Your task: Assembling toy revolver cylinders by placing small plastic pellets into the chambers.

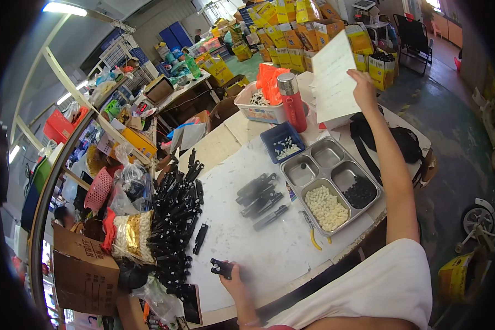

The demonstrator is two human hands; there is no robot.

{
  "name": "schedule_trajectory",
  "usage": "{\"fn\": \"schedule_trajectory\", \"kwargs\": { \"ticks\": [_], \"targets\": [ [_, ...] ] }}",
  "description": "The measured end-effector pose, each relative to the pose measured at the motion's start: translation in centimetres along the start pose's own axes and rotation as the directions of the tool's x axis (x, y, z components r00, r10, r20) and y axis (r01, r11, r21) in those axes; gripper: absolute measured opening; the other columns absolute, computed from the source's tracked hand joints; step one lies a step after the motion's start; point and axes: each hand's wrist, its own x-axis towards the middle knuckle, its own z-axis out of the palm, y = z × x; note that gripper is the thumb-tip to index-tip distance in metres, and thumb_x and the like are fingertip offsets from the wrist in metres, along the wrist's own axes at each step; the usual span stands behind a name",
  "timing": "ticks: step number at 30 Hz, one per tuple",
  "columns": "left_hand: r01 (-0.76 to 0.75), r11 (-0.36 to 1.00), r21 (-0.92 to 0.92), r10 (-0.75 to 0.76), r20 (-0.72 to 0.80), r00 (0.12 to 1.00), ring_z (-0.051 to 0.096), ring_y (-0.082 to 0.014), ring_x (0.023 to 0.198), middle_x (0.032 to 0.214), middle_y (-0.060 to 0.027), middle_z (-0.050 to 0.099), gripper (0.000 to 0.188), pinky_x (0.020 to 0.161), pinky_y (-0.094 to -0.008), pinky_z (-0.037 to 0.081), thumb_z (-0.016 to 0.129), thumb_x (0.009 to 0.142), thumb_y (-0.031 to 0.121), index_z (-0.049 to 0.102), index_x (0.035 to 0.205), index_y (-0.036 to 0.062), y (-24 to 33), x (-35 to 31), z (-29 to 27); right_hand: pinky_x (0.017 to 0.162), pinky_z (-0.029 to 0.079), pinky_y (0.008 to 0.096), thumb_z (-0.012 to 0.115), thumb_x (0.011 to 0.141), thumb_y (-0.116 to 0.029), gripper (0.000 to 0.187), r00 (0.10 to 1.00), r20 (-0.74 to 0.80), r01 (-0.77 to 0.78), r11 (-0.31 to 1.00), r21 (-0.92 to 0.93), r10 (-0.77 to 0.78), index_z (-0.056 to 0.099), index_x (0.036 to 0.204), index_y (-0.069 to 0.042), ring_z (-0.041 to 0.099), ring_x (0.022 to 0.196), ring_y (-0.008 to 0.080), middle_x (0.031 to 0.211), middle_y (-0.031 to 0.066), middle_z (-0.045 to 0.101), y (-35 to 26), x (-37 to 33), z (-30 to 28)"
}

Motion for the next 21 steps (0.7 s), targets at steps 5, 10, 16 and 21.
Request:
{"fn": "schedule_trajectory", "kwargs": {
  "ticks": [5,10,16,21],
  "targets": [
    [-0.012,0.999,0.049,0.013,-0.016,1.0,0.057,-0.017,0.079,0.089,-0.0066,0.056,0.035,0.074,-0.03,0.047,0.059,0.085,0.0,0.042,0.115,0.0036,-0.2,-0.1,-0.9,0.092,0.044,0.0372,0.044,0.073,0.012,0.038,0.978,0.208,-0.013,1.0,-0.019,0.017,0.067,0.101,0.001,0.057,0.102,0.0331,0.107,0.0161,0.065,-1.9,0.3,4.0],
    [0.007,0.998,0.069,-0.003,-0.056,0.998,0.057,-0.0173,0.079,0.089,-0.0067,0.056,0.036,0.073,-0.0297,0.047,0.058,0.085,-0.001,0.041,0.116,0.0032,0.2,-0.3,-1.0,0.092,0.045,0.0389,0.049,0.073,0.008,0.034,0.901,0.385,-0.152,0.978,-0.146,0.198,0.07,0.097,-0.002,0.058,0.102,0.0346,0.1,0.0196,0.066,-1.3,2.2,7.0],
    [0.039,0.999,-0.01,-0.039,-0.051,0.998,0.057,-0.0178,0.078,0.091,-0.007,0.056,0.037,0.072,-0.0313,0.049,0.058,0.085,-0.003,0.041,0.117,0.0039,-0.2,-0.6,-1.0,0.088,0.048,0.0397,0.053,0.073,0.005,0.031,0.884,0.353,-0.238,0.944,-0.228,0.308,0.071,0.096,-0.002,0.062,0.097,0.0345,0.097,0.0211,0.067,1.2,2.6,7.0],
    [0.041,0.999,-0.007,-0.042,-0.051,0.998,0.057,-0.0177,0.079,0.092,-0.007,0.055,0.037,0.072,-0.0314,0.049,0.058,0.085,-0.002,0.041,0.117,0.004,-0.3,-0.4,-1.1,0.087,0.048,0.0377,0.051,0.074,0.004,0.03,0.87,0.338,-0.34,0.933,-0.114,0.359,0.07,0.097,-0.001,0.064,0.096,0.0335,0.095,0.0212,0.067,1.6,1.4,4.3]
  ]
}}
